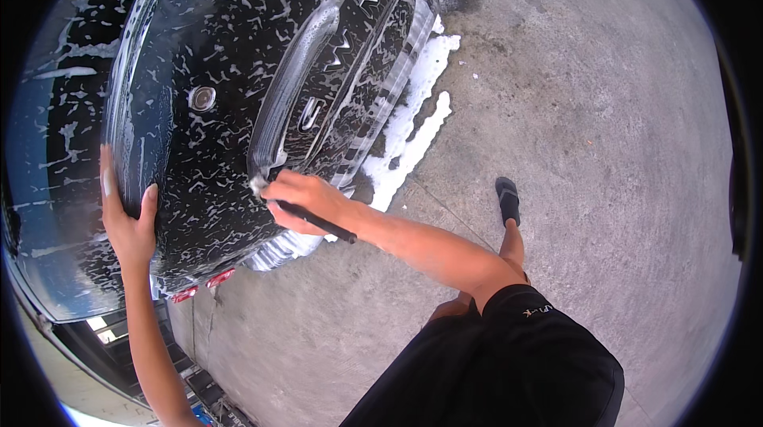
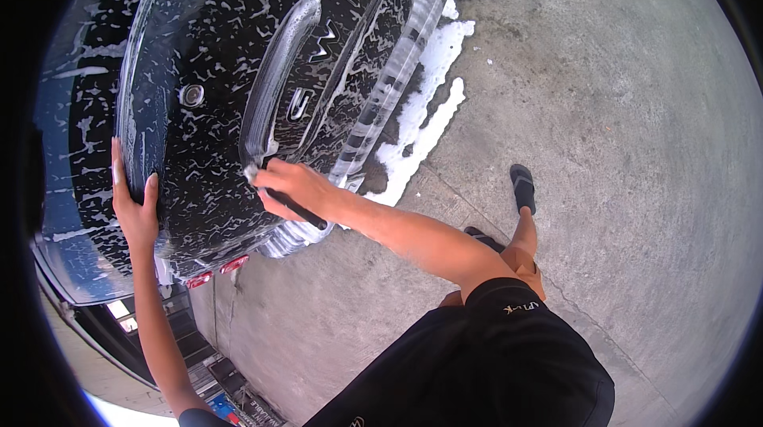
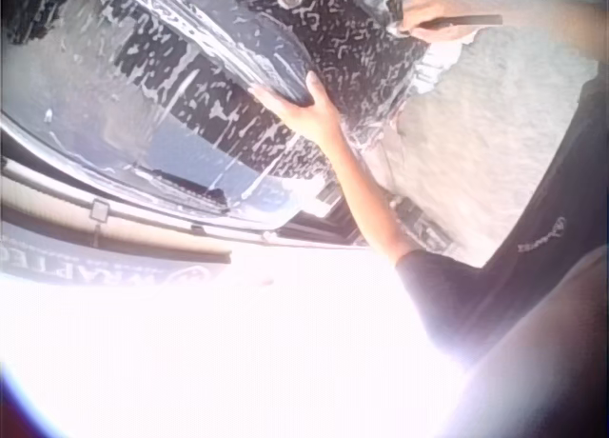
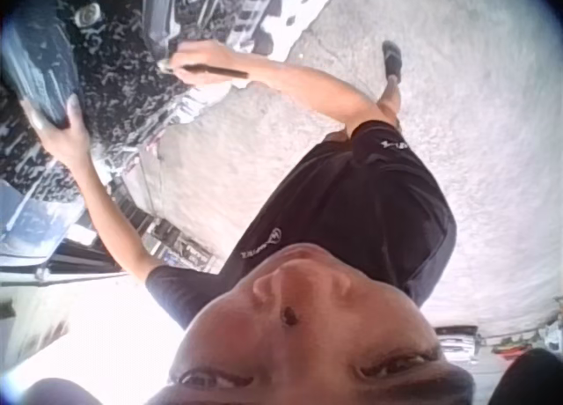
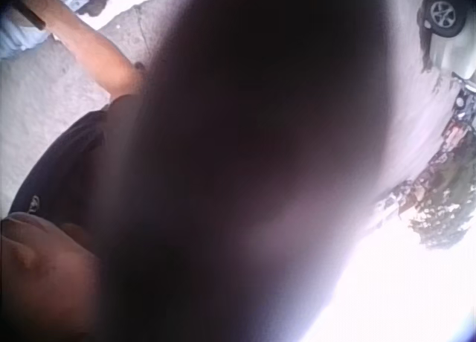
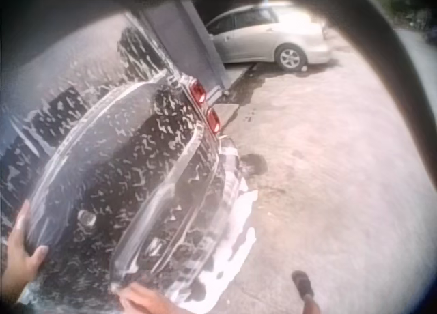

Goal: The person scrubs a black SUV with a brush and soapy water, covering the rear wheel, wheel well, bumper, tailgate, and side panels. Another person is visible in the background rinsing the vehicle with a hose.

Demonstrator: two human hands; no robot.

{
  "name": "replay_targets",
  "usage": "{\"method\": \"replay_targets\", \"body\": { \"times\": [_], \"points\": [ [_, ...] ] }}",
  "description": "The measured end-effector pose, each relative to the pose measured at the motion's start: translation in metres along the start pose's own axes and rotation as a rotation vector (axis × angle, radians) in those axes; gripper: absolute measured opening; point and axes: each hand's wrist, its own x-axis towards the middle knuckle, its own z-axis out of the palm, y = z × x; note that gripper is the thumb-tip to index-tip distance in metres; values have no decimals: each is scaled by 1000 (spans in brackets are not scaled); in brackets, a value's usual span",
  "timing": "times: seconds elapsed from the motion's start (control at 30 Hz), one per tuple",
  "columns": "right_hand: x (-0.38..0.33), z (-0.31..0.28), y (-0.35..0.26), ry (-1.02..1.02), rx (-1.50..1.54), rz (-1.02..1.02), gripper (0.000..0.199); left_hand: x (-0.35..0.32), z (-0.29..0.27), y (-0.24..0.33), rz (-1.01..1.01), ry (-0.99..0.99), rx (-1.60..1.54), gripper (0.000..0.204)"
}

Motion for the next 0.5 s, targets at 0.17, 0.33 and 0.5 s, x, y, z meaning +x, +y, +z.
{"method": "replay_targets", "body": {
  "times": [0.17,0.33,0.5],
  "points": [
    [9,-43,33,596,168,343,14,-7,0,-6,8,-17,-32,82],
    [-4,-52,34,300,-21,205,13,-1,0,2,21,-15,-38,82],
    [8,-53,27,467,151,323,15,-1,-2,1,1,-20,-31,83]
  ]
}}
